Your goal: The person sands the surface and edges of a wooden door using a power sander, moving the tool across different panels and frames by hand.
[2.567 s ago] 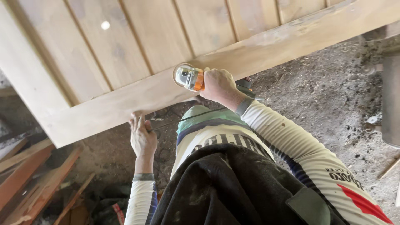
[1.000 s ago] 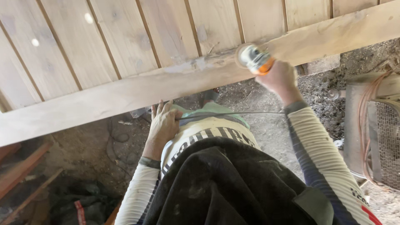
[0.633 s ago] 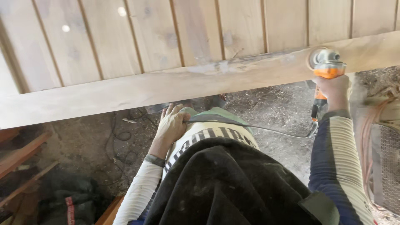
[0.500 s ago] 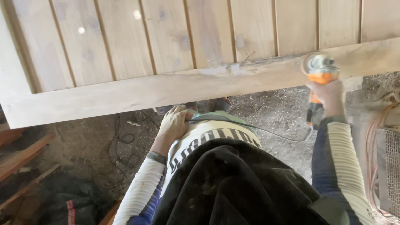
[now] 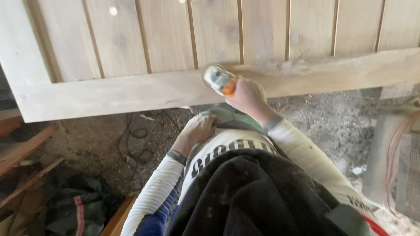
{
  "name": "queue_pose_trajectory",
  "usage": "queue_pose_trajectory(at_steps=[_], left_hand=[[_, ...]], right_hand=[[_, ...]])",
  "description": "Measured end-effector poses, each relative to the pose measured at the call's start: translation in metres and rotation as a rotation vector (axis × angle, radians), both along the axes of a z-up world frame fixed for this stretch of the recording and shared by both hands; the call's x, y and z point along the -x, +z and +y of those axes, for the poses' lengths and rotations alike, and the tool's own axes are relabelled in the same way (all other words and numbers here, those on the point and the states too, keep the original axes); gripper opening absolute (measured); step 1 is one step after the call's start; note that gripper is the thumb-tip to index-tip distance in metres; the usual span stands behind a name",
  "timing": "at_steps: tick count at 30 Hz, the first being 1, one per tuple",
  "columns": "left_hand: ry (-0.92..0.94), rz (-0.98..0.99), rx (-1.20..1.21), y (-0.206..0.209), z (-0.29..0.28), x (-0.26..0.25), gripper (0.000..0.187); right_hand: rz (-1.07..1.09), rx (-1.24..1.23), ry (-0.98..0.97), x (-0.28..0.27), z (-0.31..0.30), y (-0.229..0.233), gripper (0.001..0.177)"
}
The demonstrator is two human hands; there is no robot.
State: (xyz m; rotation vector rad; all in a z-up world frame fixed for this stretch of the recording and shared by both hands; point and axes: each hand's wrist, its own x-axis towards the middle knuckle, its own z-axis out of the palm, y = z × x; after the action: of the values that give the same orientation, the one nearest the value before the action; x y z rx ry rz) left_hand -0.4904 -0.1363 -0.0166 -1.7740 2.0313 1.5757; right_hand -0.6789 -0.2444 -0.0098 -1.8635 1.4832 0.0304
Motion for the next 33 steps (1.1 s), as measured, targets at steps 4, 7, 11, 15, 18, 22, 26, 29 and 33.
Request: queue_pose_trajectory(at_steps=[4, 7, 11, 15, 18, 22, 26, 29, 33], left_hand=[[0.035, 0.016, 0.014, 0.0, 0.0, -0.009, 0.025], [0.045, 0.019, 0.068, 0.0, -0.003, -0.008, 0.022], [0.114, 0.074, 0.139, -0.005, -0.012, 0.001, 0.016], [0.135, 0.045, 0.216, -0.007, -0.014, 0.013, 0.013], [0.131, 0.017, 0.221, -0.007, -0.023, 0.028, 0.013], [0.164, -0.014, 0.203, -0.006, -0.036, 0.048, 0.013], [0.135, -0.07, 0.157, -0.007, -0.039, 0.07, 0.02], [0.134, -0.086, 0.148, -0.009, -0.043, 0.082, 0.02], [0.175, -0.027, 0.285, -0.009, -0.047, 0.093, 0.015]], right_hand=[[0.06, 0.12, 0.104, -0.026, -0.008, -0.002, 0.031], [0.096, 0.089, 0.124, -0.014, -0.008, -0.006, 0.036], [0.145, -0.067, 0.077, 0.027, -0.016, -0.014, 0.033], [0.174, -0.093, -0.092, 0.084, -0.018, -0.012, 0.039], [0.255, -0.081, -0.157, 0.123, -0.017, -0.005, 0.041], [0.327, -0.074, -0.173, 0.158, -0.021, -0.003, 0.044], [0.341, -0.139, -0.223, 0.183, -0.022, -0.011, 0.042], [0.342, -0.124, -0.24, 0.207, -0.026, -0.016, 0.044], [0.359, -0.154, -0.277, 0.243, -0.03, -0.02, 0.044]])
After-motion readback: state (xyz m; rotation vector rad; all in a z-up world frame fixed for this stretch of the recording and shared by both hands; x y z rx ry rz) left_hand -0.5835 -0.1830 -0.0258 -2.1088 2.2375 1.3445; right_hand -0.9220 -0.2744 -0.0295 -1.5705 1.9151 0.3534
